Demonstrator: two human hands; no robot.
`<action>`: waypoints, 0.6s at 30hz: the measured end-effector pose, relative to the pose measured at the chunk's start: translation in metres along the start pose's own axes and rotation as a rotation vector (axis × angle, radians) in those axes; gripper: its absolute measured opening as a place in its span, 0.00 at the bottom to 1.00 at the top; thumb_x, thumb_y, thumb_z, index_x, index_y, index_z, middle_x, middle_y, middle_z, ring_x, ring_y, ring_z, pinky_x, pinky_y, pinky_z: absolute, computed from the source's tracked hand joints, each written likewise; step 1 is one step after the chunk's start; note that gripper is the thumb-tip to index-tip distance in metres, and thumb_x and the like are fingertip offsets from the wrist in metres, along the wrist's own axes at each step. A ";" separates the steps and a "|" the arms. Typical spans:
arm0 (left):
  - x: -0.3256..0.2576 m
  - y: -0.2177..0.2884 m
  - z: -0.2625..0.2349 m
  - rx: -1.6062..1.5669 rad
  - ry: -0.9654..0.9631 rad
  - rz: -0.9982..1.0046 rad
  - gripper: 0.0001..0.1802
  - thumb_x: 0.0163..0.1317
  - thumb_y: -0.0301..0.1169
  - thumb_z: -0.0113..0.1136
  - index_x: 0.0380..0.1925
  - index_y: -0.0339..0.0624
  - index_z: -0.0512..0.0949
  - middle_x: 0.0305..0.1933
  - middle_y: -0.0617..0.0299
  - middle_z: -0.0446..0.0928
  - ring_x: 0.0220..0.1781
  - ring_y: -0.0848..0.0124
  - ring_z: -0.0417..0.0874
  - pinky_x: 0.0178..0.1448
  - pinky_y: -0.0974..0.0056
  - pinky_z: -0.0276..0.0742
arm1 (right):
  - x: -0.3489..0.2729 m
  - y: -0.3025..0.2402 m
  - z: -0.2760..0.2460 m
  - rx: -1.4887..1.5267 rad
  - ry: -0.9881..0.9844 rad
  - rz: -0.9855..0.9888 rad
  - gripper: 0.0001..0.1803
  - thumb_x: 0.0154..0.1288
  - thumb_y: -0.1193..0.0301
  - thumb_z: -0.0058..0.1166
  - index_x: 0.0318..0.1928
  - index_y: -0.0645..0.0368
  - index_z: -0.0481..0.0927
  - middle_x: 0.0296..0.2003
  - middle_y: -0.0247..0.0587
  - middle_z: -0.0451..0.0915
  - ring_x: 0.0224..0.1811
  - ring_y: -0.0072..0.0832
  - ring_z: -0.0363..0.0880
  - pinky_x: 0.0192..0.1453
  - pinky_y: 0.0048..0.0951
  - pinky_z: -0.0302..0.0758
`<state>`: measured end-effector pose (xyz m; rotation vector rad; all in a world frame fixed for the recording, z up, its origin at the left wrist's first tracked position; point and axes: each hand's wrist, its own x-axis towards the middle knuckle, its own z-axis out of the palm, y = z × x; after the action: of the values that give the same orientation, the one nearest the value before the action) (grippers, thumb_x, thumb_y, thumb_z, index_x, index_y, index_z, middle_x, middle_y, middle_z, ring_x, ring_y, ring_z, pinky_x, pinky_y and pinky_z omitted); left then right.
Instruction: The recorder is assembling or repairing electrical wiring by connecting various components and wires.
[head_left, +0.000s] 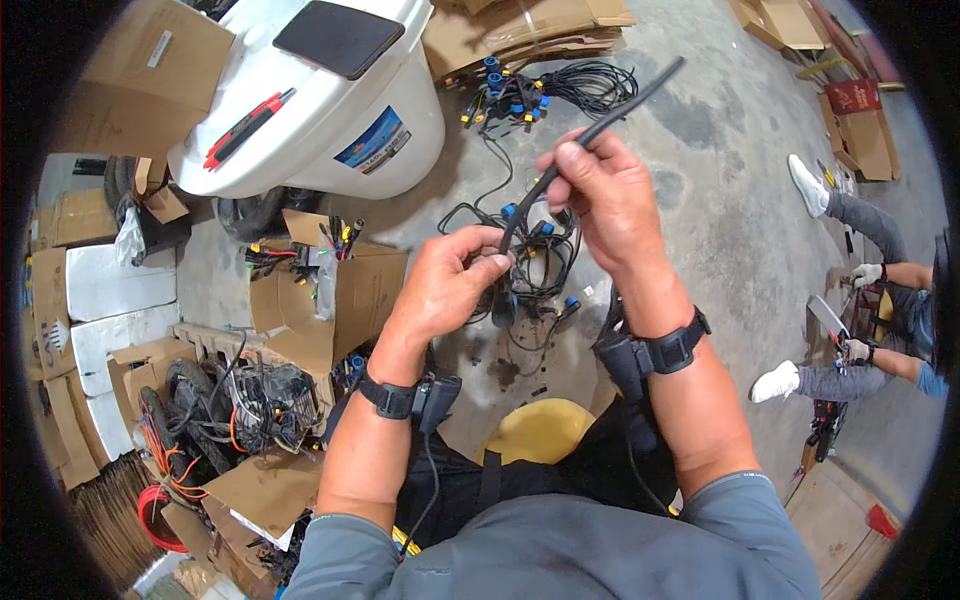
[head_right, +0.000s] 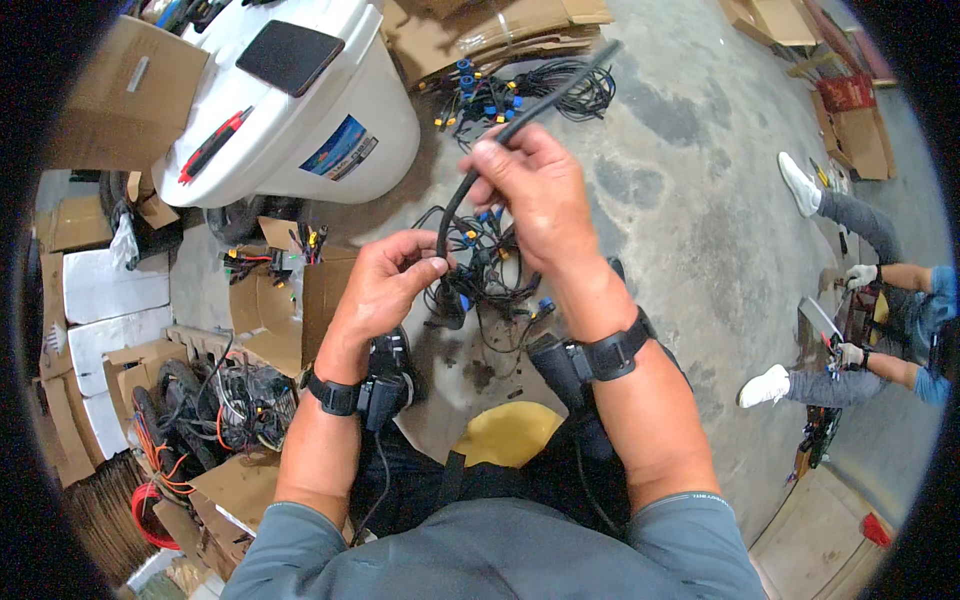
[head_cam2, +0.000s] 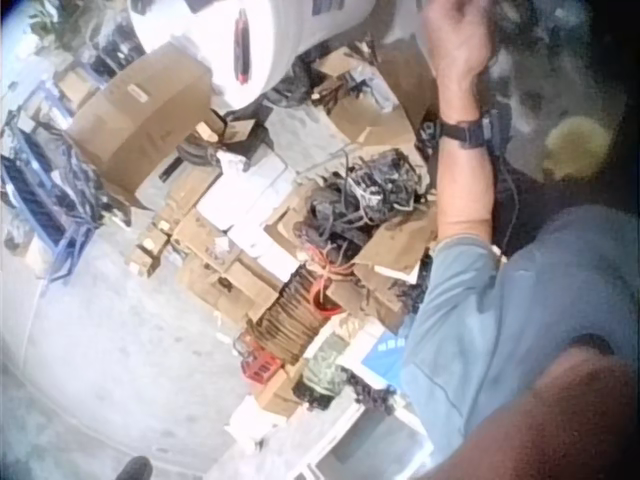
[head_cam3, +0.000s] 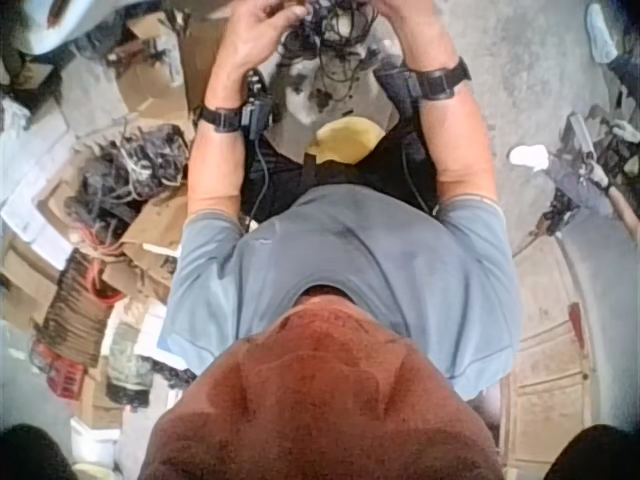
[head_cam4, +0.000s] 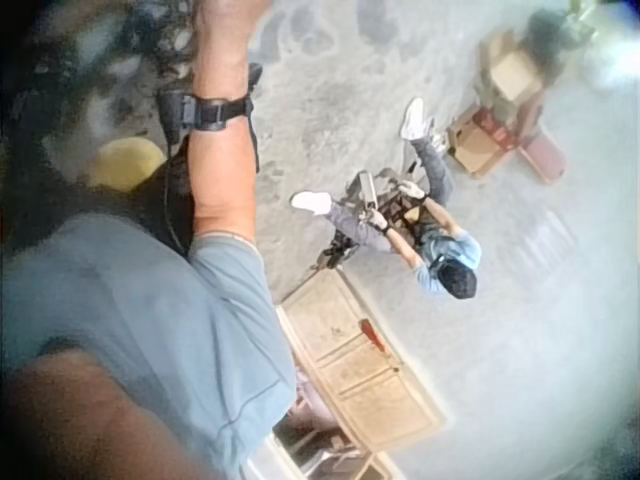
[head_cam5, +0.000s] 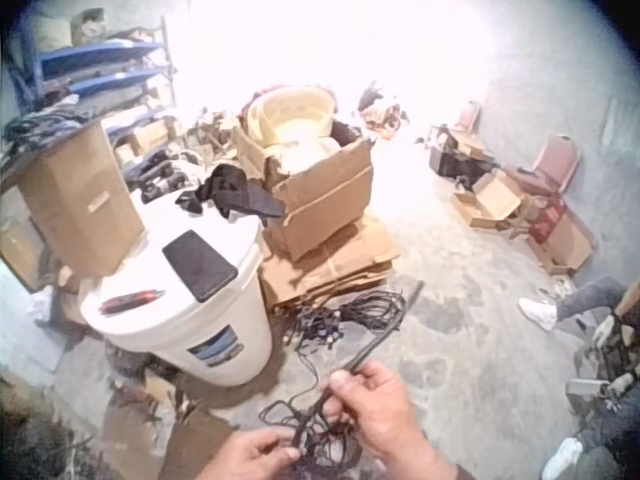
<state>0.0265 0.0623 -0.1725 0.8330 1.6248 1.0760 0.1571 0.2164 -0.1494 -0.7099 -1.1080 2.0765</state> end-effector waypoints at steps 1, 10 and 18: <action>0.000 0.000 0.001 0.015 -0.022 -0.018 0.12 0.61 0.21 0.60 0.46 0.33 0.78 0.39 0.64 0.82 0.41 0.78 0.79 0.46 0.72 0.75 | 0.003 -0.001 -0.004 -0.001 0.000 0.001 0.08 0.66 0.71 0.58 0.43 0.60 0.77 0.32 0.38 0.82 0.26 0.18 0.77 0.30 0.21 0.76; -0.001 -0.002 0.005 -0.347 -0.037 -0.020 0.15 0.57 0.18 0.62 0.47 0.33 0.78 0.39 0.62 0.82 0.39 0.77 0.81 0.46 0.71 0.76 | 0.012 -0.011 -0.016 0.014 0.066 -0.102 0.08 0.68 0.68 0.57 0.40 0.58 0.76 0.33 0.38 0.82 0.26 0.19 0.78 0.30 0.21 0.76; -0.001 -0.001 0.003 -0.362 0.024 0.045 0.17 0.59 0.21 0.61 0.50 0.33 0.78 0.40 0.61 0.82 0.39 0.76 0.81 0.46 0.71 0.76 | 0.001 0.001 0.001 -0.217 -0.234 0.130 0.12 0.69 0.67 0.53 0.45 0.63 0.76 0.36 0.40 0.82 0.27 0.20 0.79 0.32 0.22 0.77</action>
<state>0.0294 0.0621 -0.1732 0.6188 1.3779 1.3660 0.1551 0.2160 -0.1502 -0.6686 -1.4691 2.2131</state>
